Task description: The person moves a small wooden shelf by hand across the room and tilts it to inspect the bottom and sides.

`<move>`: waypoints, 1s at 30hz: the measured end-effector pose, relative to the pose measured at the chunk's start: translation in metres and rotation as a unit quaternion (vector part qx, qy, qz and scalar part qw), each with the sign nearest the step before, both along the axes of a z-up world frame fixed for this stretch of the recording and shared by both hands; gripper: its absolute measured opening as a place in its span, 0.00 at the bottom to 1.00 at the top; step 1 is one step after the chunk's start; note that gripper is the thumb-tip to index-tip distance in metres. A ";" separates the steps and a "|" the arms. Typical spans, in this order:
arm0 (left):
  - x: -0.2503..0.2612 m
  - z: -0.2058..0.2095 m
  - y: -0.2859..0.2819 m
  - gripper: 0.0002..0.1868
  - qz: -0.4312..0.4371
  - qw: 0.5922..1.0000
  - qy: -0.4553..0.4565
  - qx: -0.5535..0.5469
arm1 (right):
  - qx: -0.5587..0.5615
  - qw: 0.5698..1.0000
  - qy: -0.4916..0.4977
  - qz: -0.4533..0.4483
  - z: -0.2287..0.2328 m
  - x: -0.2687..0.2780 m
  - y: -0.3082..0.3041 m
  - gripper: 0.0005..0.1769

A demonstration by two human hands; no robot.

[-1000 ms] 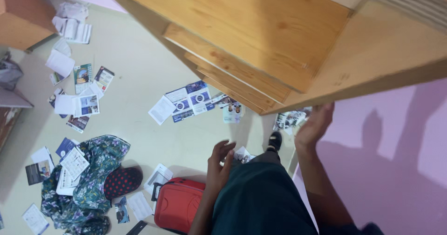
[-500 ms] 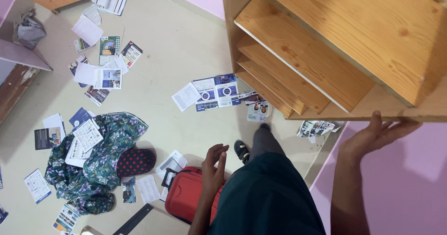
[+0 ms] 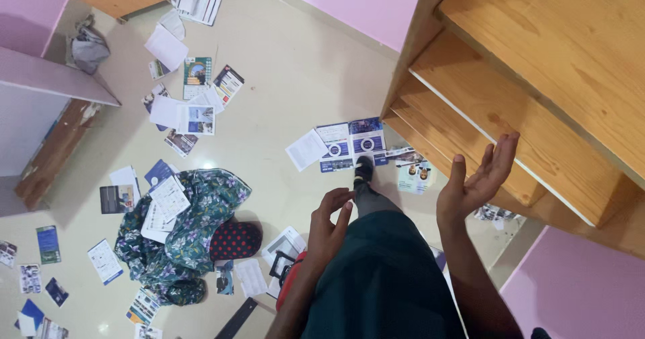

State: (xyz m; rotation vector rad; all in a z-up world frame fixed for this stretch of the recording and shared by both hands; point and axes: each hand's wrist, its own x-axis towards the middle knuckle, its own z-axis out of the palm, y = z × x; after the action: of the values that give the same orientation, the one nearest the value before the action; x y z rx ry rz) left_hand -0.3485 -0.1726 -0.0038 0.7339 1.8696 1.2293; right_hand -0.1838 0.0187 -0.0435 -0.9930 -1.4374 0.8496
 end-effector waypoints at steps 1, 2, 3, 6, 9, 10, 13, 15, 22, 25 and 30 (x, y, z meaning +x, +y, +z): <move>-0.010 0.000 0.001 0.18 0.008 1.000 0.001 0.002 | 0.020 1.000 0.006 -0.001 0.003 -0.020 0.012 0.41; -0.022 -0.001 0.005 0.18 0.016 1.000 0.002 0.003 | 0.034 0.999 0.002 0.003 0.006 -0.037 0.021 0.41; -0.034 -0.001 0.012 0.18 0.009 1.000 0.009 0.011 | 0.047 0.999 -0.007 0.003 0.014 -0.048 0.028 0.41; -0.060 0.005 0.012 0.18 0.002 1.000 0.006 0.007 | 0.070 0.997 -0.014 0.019 0.024 -0.084 0.051 0.42; -0.088 0.004 0.028 0.17 0.016 1.000 -0.024 -0.009 | 0.037 0.999 0.002 0.012 0.032 -0.110 0.055 0.43; -0.095 0.009 0.029 0.18 0.018 0.999 -0.043 -0.018 | 0.024 1.000 0.014 0.006 0.037 -0.122 0.061 0.43; -0.127 0.004 0.049 0.17 -0.010 0.999 -0.047 0.013 | 0.018 1.000 0.010 -0.009 0.045 -0.148 0.070 0.43; -0.148 -0.001 0.056 0.16 -0.050 0.997 -0.046 0.027 | 0.012 0.999 0.017 -0.032 0.044 -0.162 0.071 0.41; -0.256 0.004 0.107 0.16 -0.207 0.976 -0.034 0.057 | 0.070 0.984 0.004 -0.165 0.041 -0.212 0.079 0.37; -0.300 0.018 0.134 0.18 -0.221 0.974 -0.055 -0.024 | 0.062 0.976 -0.014 -0.208 0.041 -0.228 0.077 0.41; -0.350 0.018 0.165 0.19 -0.314 0.948 -0.024 0.045 | 0.048 0.954 -0.033 -0.295 0.033 -0.236 0.083 0.43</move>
State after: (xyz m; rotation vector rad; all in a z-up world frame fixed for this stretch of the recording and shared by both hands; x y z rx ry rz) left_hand -0.6984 -0.0075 0.0141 1.2196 1.3767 0.9029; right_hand -0.4202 0.1015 -0.0107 -1.2923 -1.1256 0.3059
